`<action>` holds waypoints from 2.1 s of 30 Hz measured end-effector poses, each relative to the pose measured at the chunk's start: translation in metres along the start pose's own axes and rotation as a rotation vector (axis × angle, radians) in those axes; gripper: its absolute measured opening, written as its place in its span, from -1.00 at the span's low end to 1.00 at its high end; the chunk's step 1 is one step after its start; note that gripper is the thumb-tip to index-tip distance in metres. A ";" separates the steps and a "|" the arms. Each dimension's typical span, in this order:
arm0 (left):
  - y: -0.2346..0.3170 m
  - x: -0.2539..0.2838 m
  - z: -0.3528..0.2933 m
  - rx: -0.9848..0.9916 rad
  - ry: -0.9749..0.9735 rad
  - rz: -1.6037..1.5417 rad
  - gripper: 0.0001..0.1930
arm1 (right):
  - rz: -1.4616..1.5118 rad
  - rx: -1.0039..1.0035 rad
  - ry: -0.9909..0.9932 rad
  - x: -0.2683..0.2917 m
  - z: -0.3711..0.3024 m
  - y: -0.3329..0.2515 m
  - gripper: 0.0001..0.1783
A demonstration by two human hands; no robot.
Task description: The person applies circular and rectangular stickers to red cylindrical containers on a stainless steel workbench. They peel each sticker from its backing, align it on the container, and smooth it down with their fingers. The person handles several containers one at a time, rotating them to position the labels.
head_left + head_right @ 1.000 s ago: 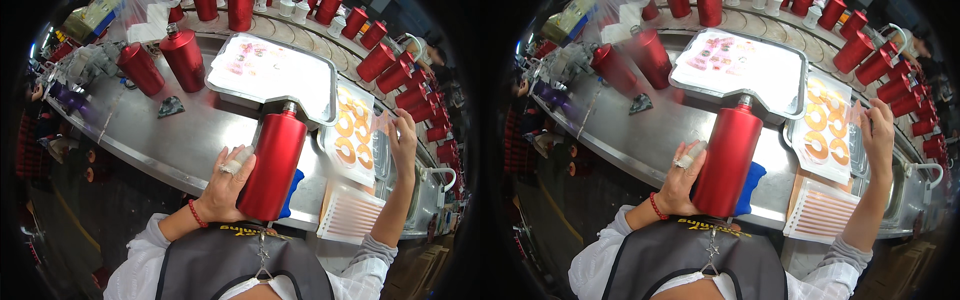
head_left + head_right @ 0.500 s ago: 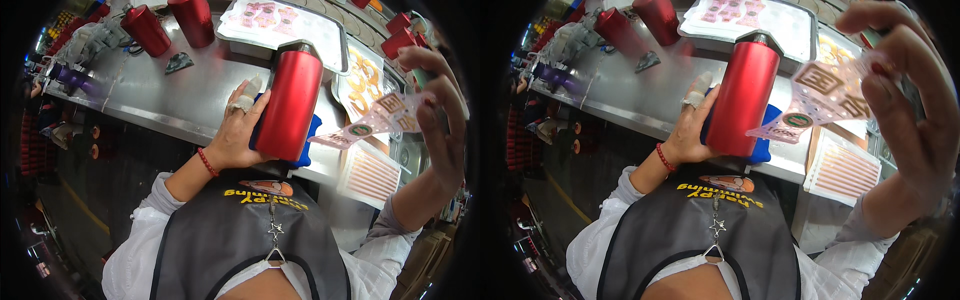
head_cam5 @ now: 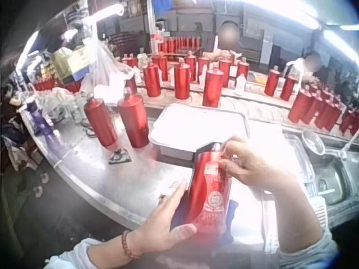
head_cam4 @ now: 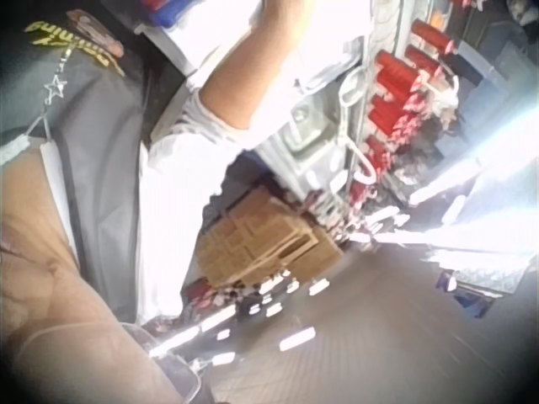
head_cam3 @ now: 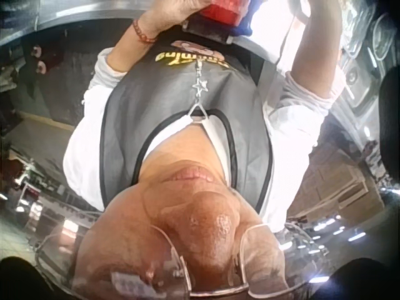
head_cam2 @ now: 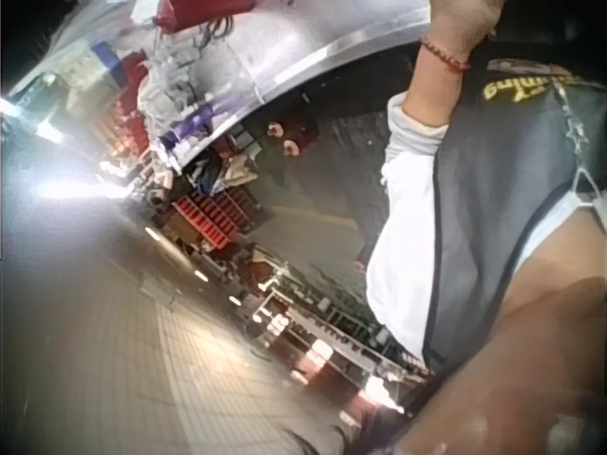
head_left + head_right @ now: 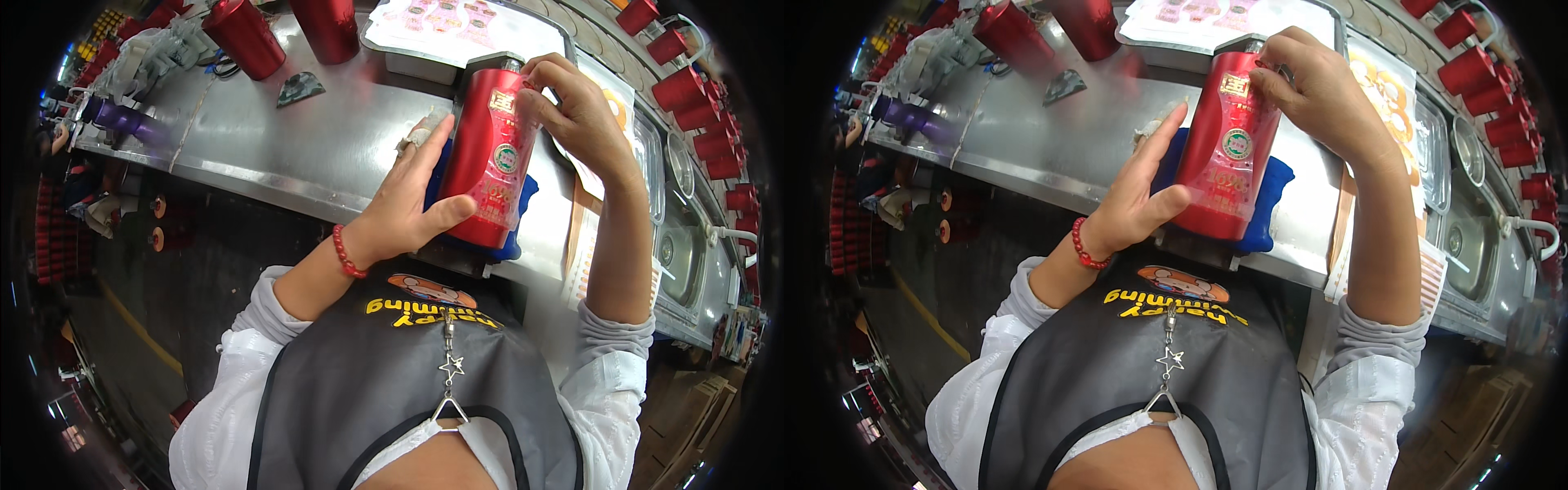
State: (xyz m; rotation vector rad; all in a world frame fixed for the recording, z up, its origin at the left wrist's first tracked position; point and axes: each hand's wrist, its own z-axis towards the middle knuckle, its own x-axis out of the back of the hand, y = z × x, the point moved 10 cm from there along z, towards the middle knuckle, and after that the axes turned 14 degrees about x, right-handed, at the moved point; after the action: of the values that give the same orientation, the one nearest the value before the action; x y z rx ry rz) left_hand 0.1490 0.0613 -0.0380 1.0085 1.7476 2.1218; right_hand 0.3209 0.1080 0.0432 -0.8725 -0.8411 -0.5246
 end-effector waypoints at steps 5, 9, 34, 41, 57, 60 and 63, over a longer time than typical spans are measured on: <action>0.006 -0.010 0.004 0.020 0.025 0.031 0.09 | 0.001 -0.012 0.054 0.003 -0.003 -0.001 -0.79; 0.006 -0.008 -0.003 0.038 0.013 0.035 0.10 | 0.004 -0.008 0.105 0.003 -0.003 -0.006 -0.81; -0.013 0.006 0.092 0.156 0.056 -0.308 -0.19 | -0.105 -0.091 0.230 -0.019 -0.053 -0.032 -0.42; 0.028 0.023 0.073 -0.180 0.167 -0.079 -0.35 | -0.070 -0.107 0.210 -0.021 -0.060 -0.035 -0.39; 0.033 0.018 0.056 -0.251 0.105 0.102 -0.35 | -0.151 -0.107 0.152 -0.024 -0.062 -0.040 -0.32; 0.033 0.015 0.052 -0.255 0.082 0.120 -0.31 | -0.154 -0.091 0.129 -0.028 -0.062 -0.040 -0.30; 0.030 0.012 0.051 -0.245 0.070 0.125 -0.26 | -0.115 -0.130 0.111 -0.028 -0.061 -0.039 -0.27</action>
State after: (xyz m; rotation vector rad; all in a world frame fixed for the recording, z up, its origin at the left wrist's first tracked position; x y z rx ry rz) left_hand 0.1796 0.0999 -0.0026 1.0096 1.4395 2.4028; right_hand 0.3035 0.0376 0.0153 -0.9086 -0.7654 -0.7286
